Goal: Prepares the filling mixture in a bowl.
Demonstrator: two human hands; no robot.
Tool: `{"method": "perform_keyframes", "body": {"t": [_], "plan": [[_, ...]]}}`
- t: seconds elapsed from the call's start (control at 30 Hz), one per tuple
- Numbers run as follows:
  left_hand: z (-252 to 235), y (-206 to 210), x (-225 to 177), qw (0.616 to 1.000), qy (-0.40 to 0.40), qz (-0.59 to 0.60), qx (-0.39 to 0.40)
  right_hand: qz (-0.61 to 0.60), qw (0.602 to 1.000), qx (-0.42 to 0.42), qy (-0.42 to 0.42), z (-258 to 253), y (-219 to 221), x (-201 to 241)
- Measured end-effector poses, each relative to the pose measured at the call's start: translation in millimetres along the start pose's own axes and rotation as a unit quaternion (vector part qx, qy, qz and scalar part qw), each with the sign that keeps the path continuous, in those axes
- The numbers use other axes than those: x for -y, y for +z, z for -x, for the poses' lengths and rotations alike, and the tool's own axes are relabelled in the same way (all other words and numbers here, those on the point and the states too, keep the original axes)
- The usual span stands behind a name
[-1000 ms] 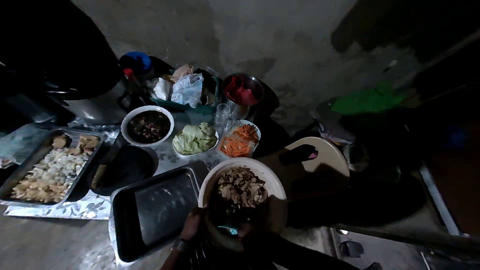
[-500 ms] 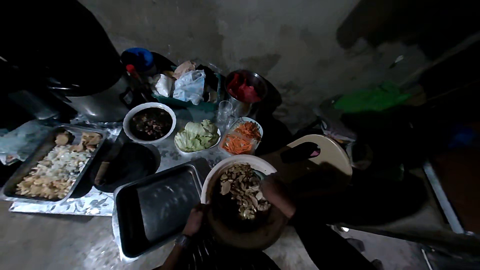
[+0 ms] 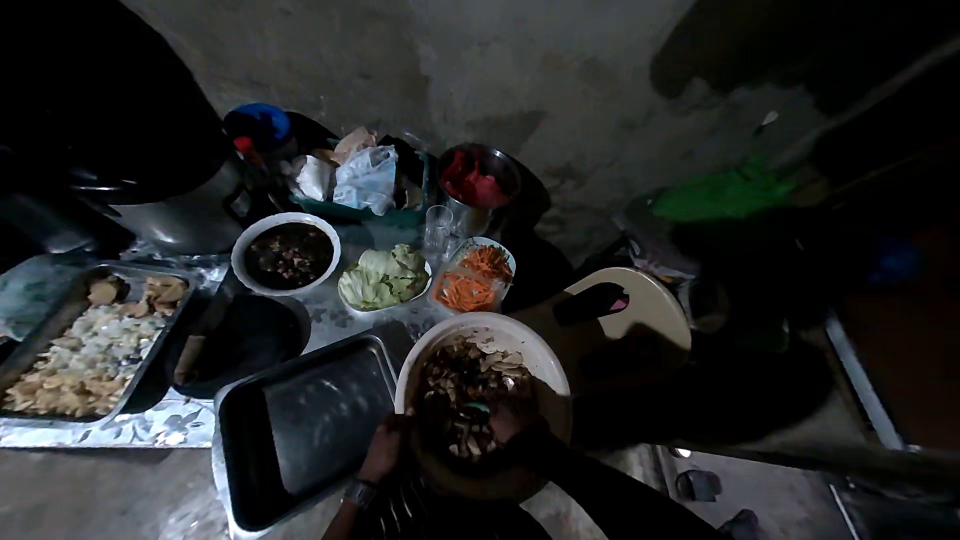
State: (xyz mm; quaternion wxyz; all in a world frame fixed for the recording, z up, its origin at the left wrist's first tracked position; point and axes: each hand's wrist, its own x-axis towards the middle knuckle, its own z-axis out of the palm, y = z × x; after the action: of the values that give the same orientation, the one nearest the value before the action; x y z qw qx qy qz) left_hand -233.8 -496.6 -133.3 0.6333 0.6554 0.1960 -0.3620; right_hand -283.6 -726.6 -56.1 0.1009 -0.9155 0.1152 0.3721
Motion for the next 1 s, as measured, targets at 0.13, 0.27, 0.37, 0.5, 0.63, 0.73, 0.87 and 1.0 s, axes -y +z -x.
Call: {"method": "perform_keyframes", "body": {"t": [0.13, 0.27, 0.37, 0.5, 0.63, 0.73, 0.87, 1.0], "plan": [[0, -2, -1, 1.0, -0.006, -0.016, 0.003, 0.015, 0.999, -0.04, 0.01, -10, -48, -19], [-1, -1, -1, 1.0, -0.012, -0.008, -0.002, 0.054, 0.996, -0.037, 0.069, -16, -75, -50], [6, 2, -10, 1.0, -0.005, 0.003, -0.016, 0.056, 0.996, 0.047, 0.058, -5, -57, -50], [6, 5, -6, 1.0, 0.001, 0.016, -0.018, -0.091, 0.991, 0.066, 0.067, 13, -30, -45], [2, 1, -5, 1.0, 0.001, 0.004, -0.003, -0.178, 0.97, 0.157, 0.048, -25, -10, -26], [-2, -1, -4, 1.0, -0.001, -0.014, -0.002, -0.22, 0.965, 0.128, 0.067, -21, -42, -25], [4, 1, -10, 1.0, -0.007, -0.015, -0.005, -0.045, 0.996, 0.011, 0.082, -14, -95, -26], [3, 0, -10, 1.0, -0.017, -0.012, -0.004, -0.014, 0.995, -0.038, 0.088, -48, -89, -9]]}}
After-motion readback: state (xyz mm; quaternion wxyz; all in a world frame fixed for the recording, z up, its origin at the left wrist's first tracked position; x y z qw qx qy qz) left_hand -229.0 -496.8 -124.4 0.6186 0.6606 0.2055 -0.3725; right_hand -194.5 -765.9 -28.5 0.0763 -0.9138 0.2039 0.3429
